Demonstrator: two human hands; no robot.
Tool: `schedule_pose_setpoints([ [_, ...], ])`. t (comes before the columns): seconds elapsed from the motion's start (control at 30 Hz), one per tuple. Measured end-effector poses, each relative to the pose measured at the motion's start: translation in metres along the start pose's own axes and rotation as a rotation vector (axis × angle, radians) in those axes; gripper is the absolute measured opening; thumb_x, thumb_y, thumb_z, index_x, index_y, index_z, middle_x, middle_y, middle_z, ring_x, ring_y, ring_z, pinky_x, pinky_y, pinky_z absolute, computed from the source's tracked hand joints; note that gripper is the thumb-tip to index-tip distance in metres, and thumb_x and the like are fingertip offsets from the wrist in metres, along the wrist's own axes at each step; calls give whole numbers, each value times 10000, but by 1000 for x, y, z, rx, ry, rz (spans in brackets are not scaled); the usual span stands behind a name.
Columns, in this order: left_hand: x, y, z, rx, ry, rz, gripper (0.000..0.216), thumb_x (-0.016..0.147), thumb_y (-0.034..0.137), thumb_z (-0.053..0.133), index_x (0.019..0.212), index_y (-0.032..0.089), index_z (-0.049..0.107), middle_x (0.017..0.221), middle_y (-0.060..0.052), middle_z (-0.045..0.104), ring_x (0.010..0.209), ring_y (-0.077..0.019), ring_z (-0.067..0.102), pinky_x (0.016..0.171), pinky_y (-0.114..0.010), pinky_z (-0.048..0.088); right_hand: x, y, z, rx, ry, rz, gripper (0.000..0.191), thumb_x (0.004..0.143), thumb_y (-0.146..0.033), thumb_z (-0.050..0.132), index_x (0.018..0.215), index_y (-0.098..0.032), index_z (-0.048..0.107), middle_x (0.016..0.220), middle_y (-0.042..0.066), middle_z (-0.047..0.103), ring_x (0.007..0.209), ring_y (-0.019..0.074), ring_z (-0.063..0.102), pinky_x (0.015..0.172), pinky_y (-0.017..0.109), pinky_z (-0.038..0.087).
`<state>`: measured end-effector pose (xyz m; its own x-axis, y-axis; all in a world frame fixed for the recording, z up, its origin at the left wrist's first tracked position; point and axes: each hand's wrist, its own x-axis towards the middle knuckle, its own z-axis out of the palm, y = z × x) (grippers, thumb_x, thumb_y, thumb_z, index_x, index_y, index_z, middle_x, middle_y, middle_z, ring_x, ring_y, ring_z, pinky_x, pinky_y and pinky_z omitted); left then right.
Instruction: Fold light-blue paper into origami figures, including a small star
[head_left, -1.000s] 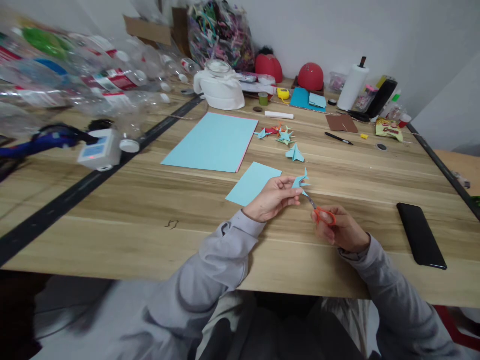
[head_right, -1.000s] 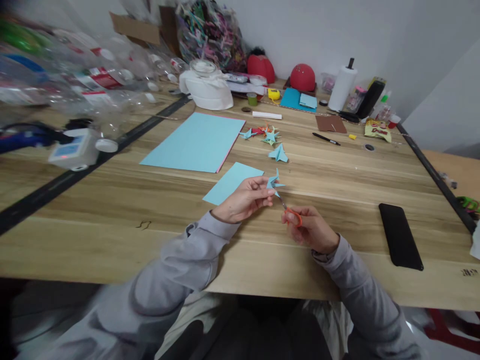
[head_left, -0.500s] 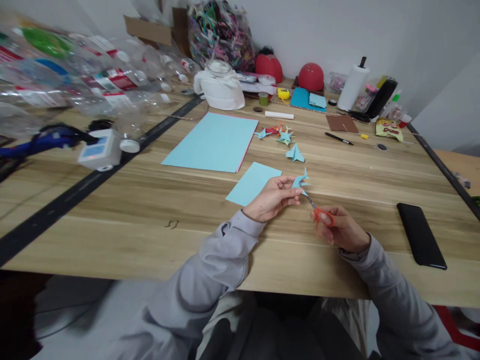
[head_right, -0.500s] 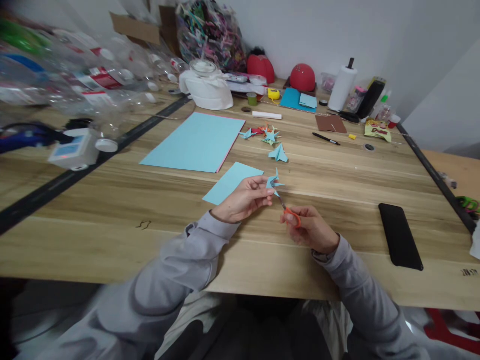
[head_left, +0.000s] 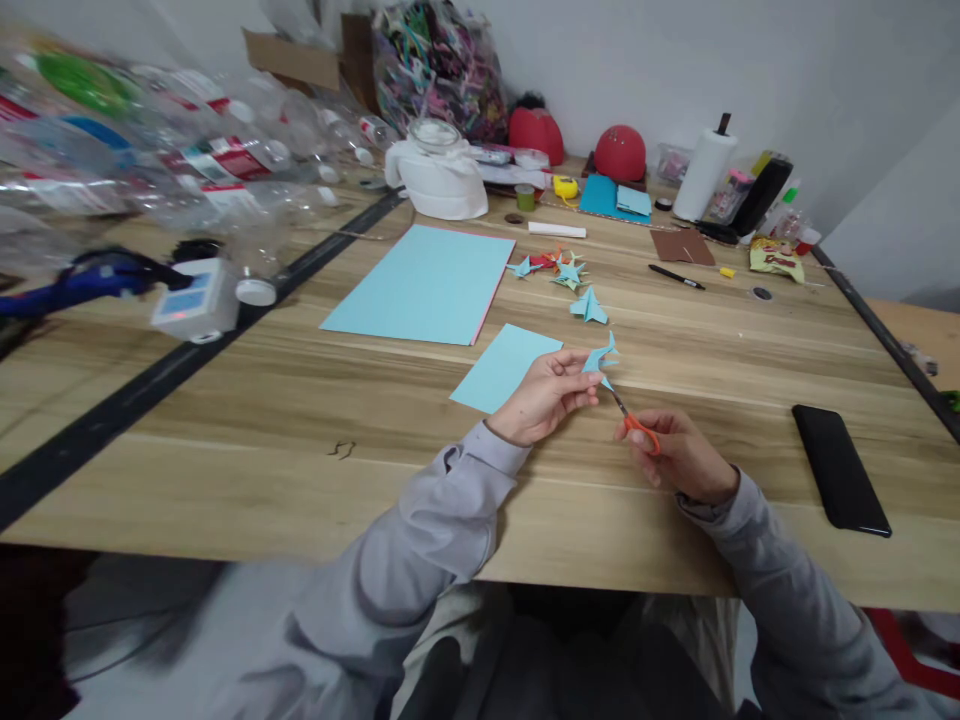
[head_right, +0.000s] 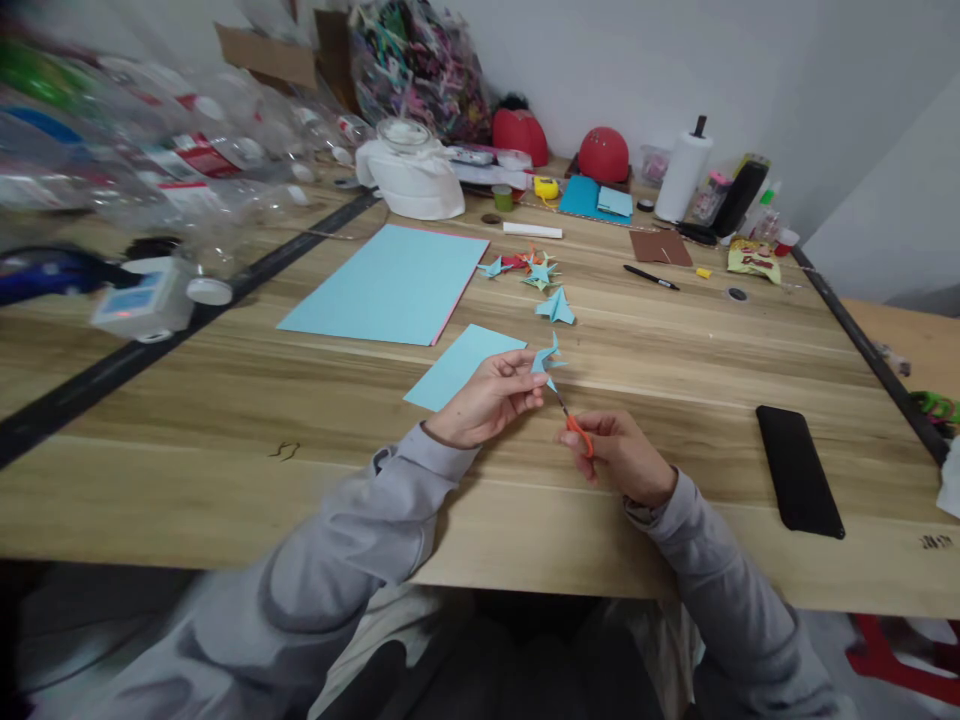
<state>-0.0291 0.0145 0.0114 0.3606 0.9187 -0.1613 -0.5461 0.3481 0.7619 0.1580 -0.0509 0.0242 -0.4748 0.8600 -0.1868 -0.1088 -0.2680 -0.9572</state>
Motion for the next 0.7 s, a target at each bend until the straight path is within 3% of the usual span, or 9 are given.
schedule_pose_setpoints([
  [0.13,1,5,-1,-47,59,11,231,656,62,814,816,109,655,606,27,636,506,-54,582,523,-162,550,0,-1,1,-31,30,6,356,713,-478,776,797,-152,663,433,-64,530,342,61,391,362,212,265],
  [0.23,1,9,-1,-78,43,-54,101,758,49,719,798,104,645,656,-2,645,517,-58,582,529,-174,551,5,3,-7,-104,256,-31,423,670,-453,799,937,-187,608,477,-71,569,367,92,435,381,220,316],
  [0.33,-1,9,0,-132,-13,-158,67,827,56,633,793,113,640,644,-8,616,507,-72,565,514,-190,534,13,12,-24,-474,609,-114,329,657,-389,785,822,-215,559,527,-42,612,393,113,459,422,237,327],
  [0.4,-1,7,1,-187,-40,-204,118,864,75,585,764,120,628,623,-8,582,506,-81,549,500,-194,514,17,19,-37,-839,736,-199,156,698,-273,716,714,-214,572,608,4,647,541,155,564,541,267,397],
  [0.53,-3,4,4,-310,-60,-300,287,958,150,443,733,111,618,573,-5,496,476,-75,487,454,-173,448,17,26,-53,-1266,799,-284,64,787,-187,566,749,-198,616,811,100,710,758,233,630,697,339,452],
  [0.7,-6,5,8,-348,-61,-374,388,1005,214,328,882,56,661,546,29,388,401,-53,317,398,-163,354,11,29,-54,-1422,853,-291,176,819,-150,513,917,-155,658,1020,167,662,834,238,616,699,339,473],
])
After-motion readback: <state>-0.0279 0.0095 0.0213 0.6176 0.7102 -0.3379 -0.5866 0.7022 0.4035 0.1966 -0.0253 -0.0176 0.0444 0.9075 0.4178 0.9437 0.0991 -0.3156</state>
